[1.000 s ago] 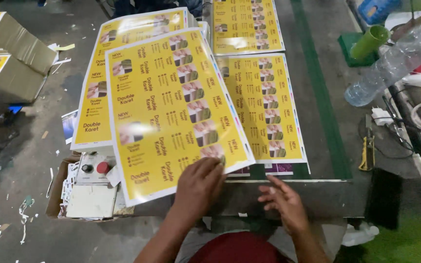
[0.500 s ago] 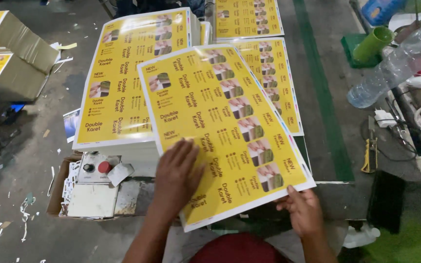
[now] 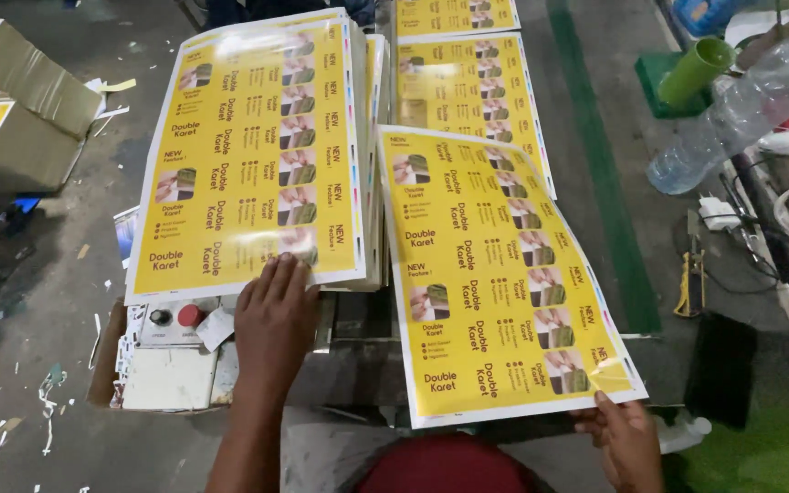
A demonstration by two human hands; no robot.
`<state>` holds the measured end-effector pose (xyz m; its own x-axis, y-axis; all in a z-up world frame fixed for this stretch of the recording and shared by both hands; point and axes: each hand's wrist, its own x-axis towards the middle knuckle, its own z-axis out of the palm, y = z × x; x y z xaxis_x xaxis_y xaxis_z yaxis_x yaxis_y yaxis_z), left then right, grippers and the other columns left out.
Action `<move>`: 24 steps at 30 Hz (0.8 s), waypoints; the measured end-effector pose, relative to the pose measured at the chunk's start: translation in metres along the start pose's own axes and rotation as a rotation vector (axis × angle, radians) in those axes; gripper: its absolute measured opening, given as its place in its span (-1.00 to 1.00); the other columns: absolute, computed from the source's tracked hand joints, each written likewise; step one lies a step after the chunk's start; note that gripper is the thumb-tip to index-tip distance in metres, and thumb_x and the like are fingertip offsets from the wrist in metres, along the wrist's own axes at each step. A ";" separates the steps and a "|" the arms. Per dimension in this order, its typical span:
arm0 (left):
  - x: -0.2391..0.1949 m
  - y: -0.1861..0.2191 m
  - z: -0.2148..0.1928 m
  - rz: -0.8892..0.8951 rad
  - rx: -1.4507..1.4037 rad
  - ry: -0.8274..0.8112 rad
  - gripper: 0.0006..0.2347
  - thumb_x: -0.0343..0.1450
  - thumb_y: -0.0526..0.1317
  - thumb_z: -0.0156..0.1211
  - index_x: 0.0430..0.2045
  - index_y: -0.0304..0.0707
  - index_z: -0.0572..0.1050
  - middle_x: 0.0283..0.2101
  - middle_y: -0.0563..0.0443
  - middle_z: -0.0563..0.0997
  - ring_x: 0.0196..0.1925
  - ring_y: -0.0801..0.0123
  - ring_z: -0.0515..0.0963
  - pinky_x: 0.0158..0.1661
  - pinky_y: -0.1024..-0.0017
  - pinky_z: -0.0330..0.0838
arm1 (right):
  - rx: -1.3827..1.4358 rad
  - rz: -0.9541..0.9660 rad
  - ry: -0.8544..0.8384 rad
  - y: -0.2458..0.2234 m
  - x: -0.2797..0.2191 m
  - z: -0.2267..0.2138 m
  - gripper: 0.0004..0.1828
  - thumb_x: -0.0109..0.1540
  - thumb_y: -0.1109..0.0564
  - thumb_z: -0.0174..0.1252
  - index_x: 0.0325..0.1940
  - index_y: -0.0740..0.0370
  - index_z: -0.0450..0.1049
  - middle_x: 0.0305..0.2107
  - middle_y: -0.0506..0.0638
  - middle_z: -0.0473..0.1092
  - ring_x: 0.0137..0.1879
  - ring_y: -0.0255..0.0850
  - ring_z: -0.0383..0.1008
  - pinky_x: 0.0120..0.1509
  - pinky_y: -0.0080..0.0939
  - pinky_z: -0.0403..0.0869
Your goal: Inspecting and sorting stacks of printed yellow sheets on a workbench.
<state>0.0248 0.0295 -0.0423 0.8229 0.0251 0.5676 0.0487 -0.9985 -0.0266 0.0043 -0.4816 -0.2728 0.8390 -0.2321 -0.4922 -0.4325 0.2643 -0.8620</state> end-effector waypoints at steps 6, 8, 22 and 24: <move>0.021 -0.002 -0.035 -0.028 -0.071 0.189 -0.82 0.44 -0.38 0.30 -0.10 -0.34 0.63 -0.07 -0.08 0.73 0.02 0.16 0.71 -0.05 0.27 0.49 | -0.073 0.053 0.035 0.002 -0.012 0.002 -0.72 0.44 0.21 0.03 0.09 0.57 0.33 -0.39 0.47 0.51 -0.51 0.04 0.39 -0.47 -0.17 0.28; 0.023 0.009 -0.052 -0.026 -0.090 0.228 -0.85 0.42 -0.39 0.33 -0.15 -0.38 0.64 -0.09 -0.11 0.73 -0.03 0.13 0.71 -0.08 0.26 0.51 | -0.055 0.037 0.020 0.012 -0.012 -0.001 -0.71 0.44 0.20 0.04 0.10 0.57 0.33 -0.38 0.46 0.51 -0.50 0.05 0.40 -0.46 -0.17 0.29; 0.001 0.042 -0.055 -0.139 -0.380 0.146 -0.81 0.33 -0.39 0.35 -0.20 -0.37 0.64 -0.15 -0.10 0.72 -0.21 0.11 0.69 -0.18 0.27 0.53 | -0.065 0.060 -0.045 -0.004 -0.012 0.066 -0.62 0.42 0.22 0.03 0.26 0.55 0.31 -0.25 0.38 0.48 -0.21 0.03 0.55 -0.34 -0.14 0.43; -0.001 0.043 -0.054 -0.141 -0.348 0.108 -0.83 0.36 -0.33 0.34 -0.21 -0.34 0.64 -0.14 -0.07 0.72 -0.23 0.15 0.70 -0.22 0.29 0.52 | -0.024 -0.035 -0.067 0.001 0.005 0.070 -0.64 0.42 0.22 0.04 0.26 0.49 0.30 -0.23 0.30 0.45 -0.21 0.03 0.57 -0.37 -0.15 0.44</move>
<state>-0.0043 -0.0158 0.0003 0.7564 0.1767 0.6298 -0.0530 -0.9431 0.3281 0.0312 -0.4168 -0.2679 0.8738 -0.1776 -0.4527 -0.4092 0.2345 -0.8818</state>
